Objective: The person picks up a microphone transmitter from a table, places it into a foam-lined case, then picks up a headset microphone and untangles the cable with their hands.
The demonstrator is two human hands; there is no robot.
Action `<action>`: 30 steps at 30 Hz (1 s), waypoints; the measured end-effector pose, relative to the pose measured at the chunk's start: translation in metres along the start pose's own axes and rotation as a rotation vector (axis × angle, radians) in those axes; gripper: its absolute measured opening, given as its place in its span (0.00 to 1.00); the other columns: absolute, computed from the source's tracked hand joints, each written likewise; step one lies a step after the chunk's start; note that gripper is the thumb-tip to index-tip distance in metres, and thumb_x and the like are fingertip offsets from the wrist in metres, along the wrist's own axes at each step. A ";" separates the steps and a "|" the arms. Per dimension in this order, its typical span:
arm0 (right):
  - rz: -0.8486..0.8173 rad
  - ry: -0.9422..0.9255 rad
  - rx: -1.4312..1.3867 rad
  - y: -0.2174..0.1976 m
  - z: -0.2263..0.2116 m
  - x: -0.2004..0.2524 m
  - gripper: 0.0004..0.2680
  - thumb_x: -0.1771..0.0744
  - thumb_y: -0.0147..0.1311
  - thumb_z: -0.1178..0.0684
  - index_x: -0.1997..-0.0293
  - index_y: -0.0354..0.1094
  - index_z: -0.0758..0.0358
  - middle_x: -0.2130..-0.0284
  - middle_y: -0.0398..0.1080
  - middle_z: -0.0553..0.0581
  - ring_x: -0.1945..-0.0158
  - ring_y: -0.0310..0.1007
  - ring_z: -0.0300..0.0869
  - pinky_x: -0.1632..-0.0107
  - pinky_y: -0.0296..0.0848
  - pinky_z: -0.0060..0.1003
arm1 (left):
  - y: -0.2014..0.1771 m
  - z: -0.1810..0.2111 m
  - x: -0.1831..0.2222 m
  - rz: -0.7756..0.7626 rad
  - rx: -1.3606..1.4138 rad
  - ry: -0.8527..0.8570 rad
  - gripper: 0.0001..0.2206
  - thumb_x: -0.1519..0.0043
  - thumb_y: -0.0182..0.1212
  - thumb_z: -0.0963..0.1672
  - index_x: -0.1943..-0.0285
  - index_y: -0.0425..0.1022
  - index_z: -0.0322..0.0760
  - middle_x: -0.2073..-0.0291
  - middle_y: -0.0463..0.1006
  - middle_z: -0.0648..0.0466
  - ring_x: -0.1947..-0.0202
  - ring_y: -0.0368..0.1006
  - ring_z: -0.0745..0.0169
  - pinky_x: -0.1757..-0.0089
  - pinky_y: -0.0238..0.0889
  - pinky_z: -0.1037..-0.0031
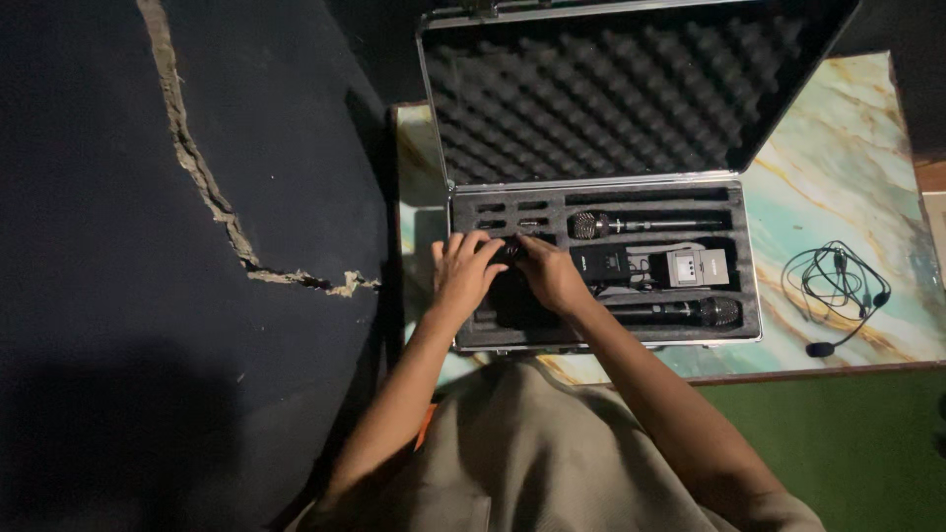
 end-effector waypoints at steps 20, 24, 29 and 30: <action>-0.020 0.147 -0.043 0.002 -0.011 0.003 0.20 0.39 0.63 0.62 0.41 0.62 0.70 0.52 0.69 0.71 0.53 0.75 0.59 0.53 0.76 0.44 | -0.020 -0.007 0.005 -0.076 -0.015 -0.080 0.24 0.48 0.72 0.53 0.44 0.79 0.45 0.51 0.76 0.59 0.49 0.66 0.55 0.50 0.51 0.57; -0.014 0.161 -0.095 0.007 -0.013 0.001 0.18 0.37 0.62 0.60 0.41 0.63 0.67 0.53 0.71 0.68 0.54 0.78 0.56 0.54 0.78 0.42 | -0.019 -0.010 0.008 -0.089 -0.052 -0.091 0.22 0.45 0.72 0.53 0.44 0.80 0.47 0.50 0.76 0.60 0.48 0.66 0.56 0.50 0.51 0.57; 0.044 0.122 -0.038 0.015 -0.010 -0.001 0.18 0.37 0.63 0.58 0.41 0.64 0.69 0.52 0.72 0.70 0.52 0.77 0.57 0.51 0.76 0.45 | -0.025 -0.009 0.007 -0.013 -0.051 -0.096 0.26 0.48 0.72 0.53 0.42 0.80 0.44 0.47 0.75 0.57 0.48 0.66 0.54 0.49 0.51 0.58; 0.059 0.087 -0.009 0.016 -0.010 0.000 0.19 0.37 0.64 0.58 0.41 0.65 0.70 0.51 0.73 0.72 0.52 0.76 0.58 0.50 0.76 0.46 | -0.026 -0.009 0.007 -0.015 -0.036 -0.094 0.25 0.48 0.72 0.53 0.42 0.80 0.44 0.48 0.75 0.58 0.48 0.66 0.54 0.49 0.51 0.59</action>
Point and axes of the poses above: each hand's wrist, its own x-axis away from the middle knuckle, its own y-axis out of the palm, z = x × y, the point moved 1 cm from there along -x, towards the middle knuckle
